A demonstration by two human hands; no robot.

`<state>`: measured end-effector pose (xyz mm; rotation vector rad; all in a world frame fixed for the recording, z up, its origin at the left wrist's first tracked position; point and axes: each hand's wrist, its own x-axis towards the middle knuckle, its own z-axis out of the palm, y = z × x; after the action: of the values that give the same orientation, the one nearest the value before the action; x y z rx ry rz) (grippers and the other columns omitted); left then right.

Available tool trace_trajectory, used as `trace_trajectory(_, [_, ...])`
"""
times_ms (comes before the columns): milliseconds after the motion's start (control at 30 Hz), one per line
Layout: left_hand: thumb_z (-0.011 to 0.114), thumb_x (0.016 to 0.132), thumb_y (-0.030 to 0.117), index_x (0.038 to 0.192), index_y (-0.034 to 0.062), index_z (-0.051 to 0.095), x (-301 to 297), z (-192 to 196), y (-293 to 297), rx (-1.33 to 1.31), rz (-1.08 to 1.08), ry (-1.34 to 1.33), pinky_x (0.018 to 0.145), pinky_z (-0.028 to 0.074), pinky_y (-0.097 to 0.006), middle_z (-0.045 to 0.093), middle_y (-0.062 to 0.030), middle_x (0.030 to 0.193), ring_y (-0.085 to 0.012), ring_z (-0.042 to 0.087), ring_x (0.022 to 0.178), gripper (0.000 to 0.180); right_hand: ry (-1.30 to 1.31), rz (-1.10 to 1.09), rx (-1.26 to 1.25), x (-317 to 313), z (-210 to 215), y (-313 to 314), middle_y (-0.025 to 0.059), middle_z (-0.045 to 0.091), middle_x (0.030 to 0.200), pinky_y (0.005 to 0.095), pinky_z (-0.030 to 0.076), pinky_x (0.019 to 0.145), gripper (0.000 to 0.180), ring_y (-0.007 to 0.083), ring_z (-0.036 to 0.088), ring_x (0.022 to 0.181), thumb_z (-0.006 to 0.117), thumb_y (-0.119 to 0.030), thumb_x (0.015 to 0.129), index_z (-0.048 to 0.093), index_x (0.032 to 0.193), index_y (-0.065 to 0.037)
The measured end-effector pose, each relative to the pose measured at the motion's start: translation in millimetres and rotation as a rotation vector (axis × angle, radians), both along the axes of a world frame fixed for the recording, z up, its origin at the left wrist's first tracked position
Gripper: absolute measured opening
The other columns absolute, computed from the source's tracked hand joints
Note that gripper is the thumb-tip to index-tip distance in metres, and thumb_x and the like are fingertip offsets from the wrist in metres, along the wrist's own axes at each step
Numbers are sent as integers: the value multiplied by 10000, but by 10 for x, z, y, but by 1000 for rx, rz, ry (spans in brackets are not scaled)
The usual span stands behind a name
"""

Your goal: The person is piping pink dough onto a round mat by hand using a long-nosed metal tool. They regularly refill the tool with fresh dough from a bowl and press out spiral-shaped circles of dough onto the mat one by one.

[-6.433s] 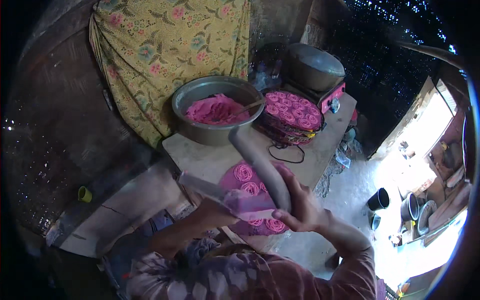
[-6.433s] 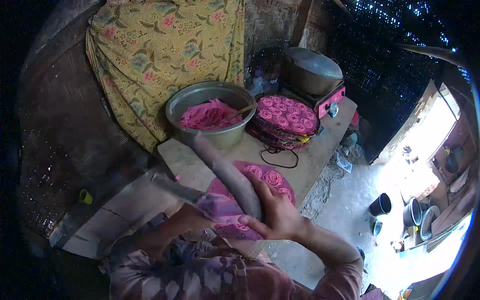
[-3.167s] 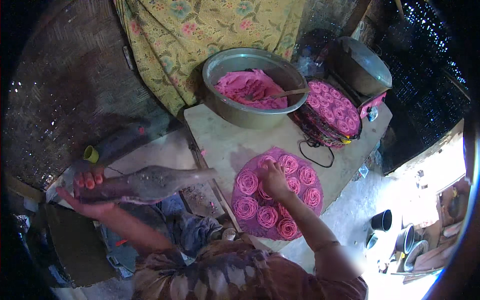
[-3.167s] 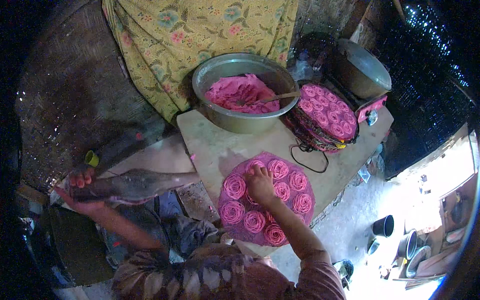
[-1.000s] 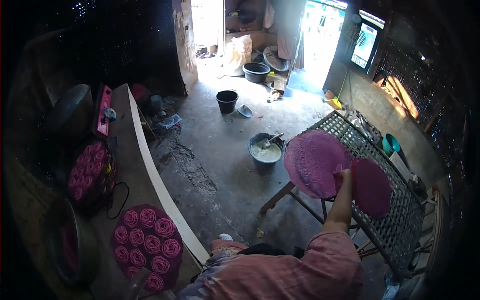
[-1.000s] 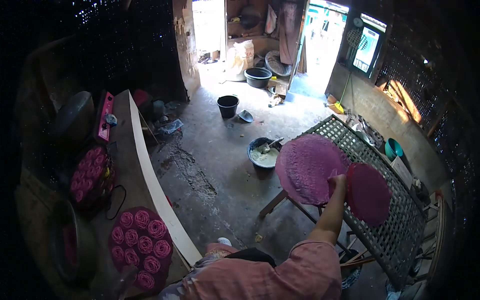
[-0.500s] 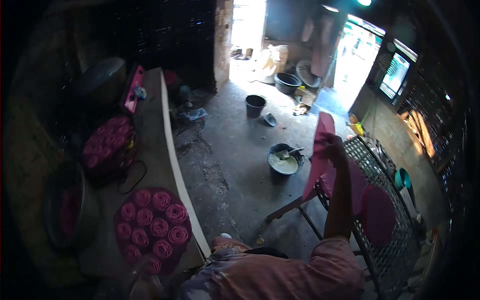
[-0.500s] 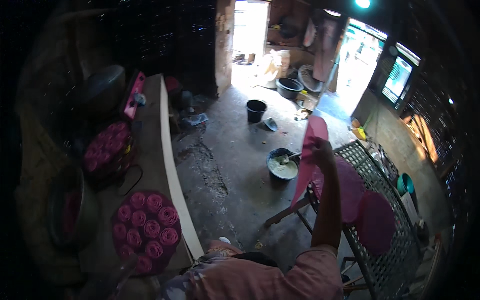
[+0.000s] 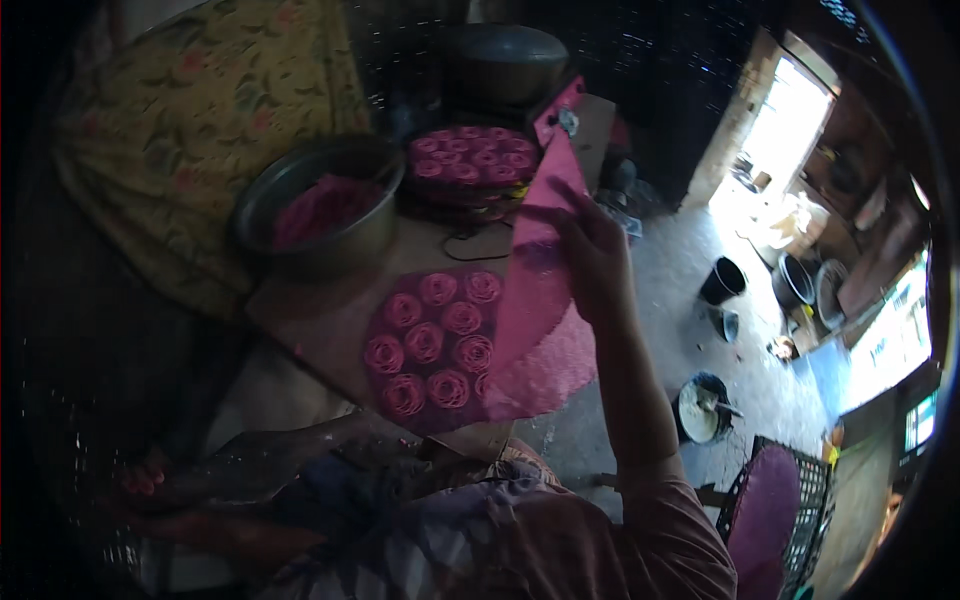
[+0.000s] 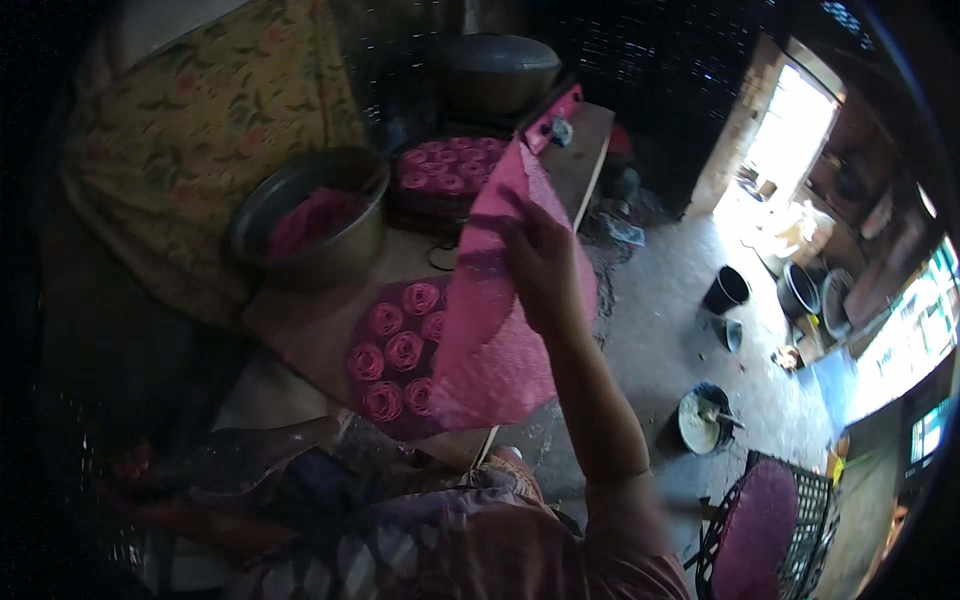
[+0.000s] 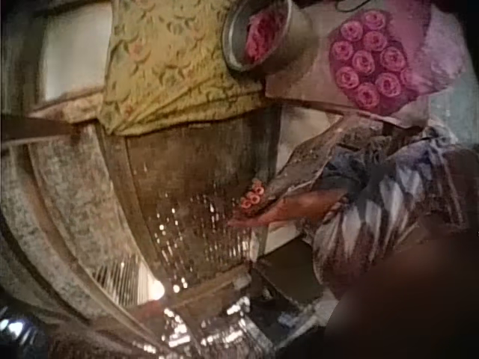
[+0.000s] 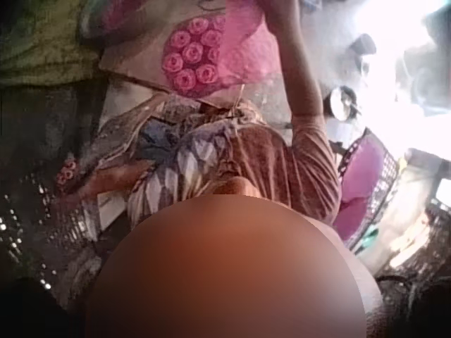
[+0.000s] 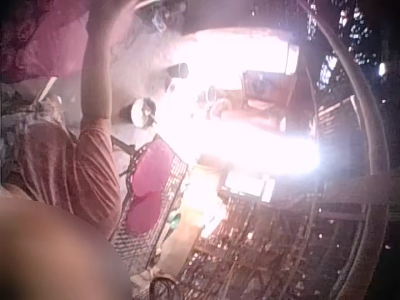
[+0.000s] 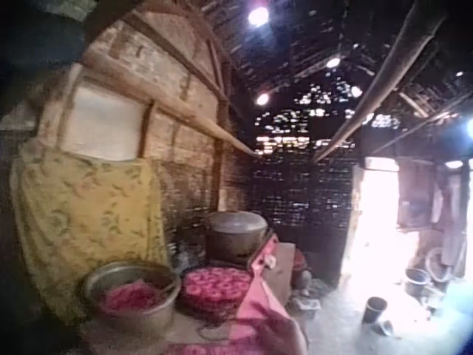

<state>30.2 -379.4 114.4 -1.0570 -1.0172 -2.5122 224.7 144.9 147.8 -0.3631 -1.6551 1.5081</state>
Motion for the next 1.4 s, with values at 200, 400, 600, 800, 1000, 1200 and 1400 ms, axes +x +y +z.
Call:
trace_trajectory(200, [429, 914, 435, 858, 65, 537, 614, 195, 118, 98, 662, -284, 613, 391, -326, 420, -37, 672, -157, 422, 639, 390, 250, 46, -361, -406, 143, -396, 32, 621, 903, 211, 450, 595, 431, 55, 523, 664, 553, -77, 899, 464, 1306, 34])
trace_trajectory(400, [449, 903, 547, 747, 44, 518, 652, -27, -164, 162, 819, -393, 574, 343, -318, 388, -32, 585, -165, 382, 575, 531, 155, 101, -409, -230, -605, -53, 76, 620, 939, 257, 517, 692, 424, 137, 587, 703, 522, -58, 899, 453, 1304, 46])
trace_trajectory(600, [357, 936, 569, 677, 80, 460, 520, -28, -43, 147, 511, -430, 581, 338, -298, 438, -44, 567, -155, 401, 532, 562, -134, 2, -473, -176, -1478, -34, 111, 621, 1024, 317, 537, 721, 406, 169, 619, 798, 523, -56, 892, 471, 1280, 53])
trace_trajectory(800, [333, 944, 565, 668, 97, 448, 390, -68, 14, 128, 448, -385, 551, 345, -297, 451, -24, 570, -159, 405, 476, 556, -208, -27, -568, -59, -2213, 94, 90, 635, 996, 274, 495, 718, 351, 145, 610, 829, 507, -22, 875, 529, 1213, 70])
trace_trajectory(1000, [341, 954, 537, 644, 117, 456, 377, 74, 347, 200, 415, -437, 535, 338, -265, 425, 11, 528, -124, 377, 427, 534, -473, -5, -382, 50, -2460, 225, 100, 625, 972, 272, 519, 628, 419, 159, 614, 725, 535, -49, 867, 480, 1270, 52])
trace_trajectory(1200, [311, 947, 570, 645, 103, 479, 203, 31, 390, 127, -64, -321, 546, 332, -282, 435, 0, 514, -139, 376, 438, 581, -624, -153, -111, 113, -2512, 354, 103, 619, 949, 278, 498, 618, 445, 156, 597, 745, 614, -119, 841, 504, 1255, 1])
trace_trajectory(1400, [275, 934, 608, 616, 121, 489, -69, 69, 1000, 125, -583, -379, 568, 315, -323, 443, -6, 510, -169, 371, 464, 620, -747, -79, 486, 160, -1506, -85, 171, 487, 1269, 371, 470, 851, 608, 235, 532, 1067, 698, -218, 827, 420, 1337, -39])
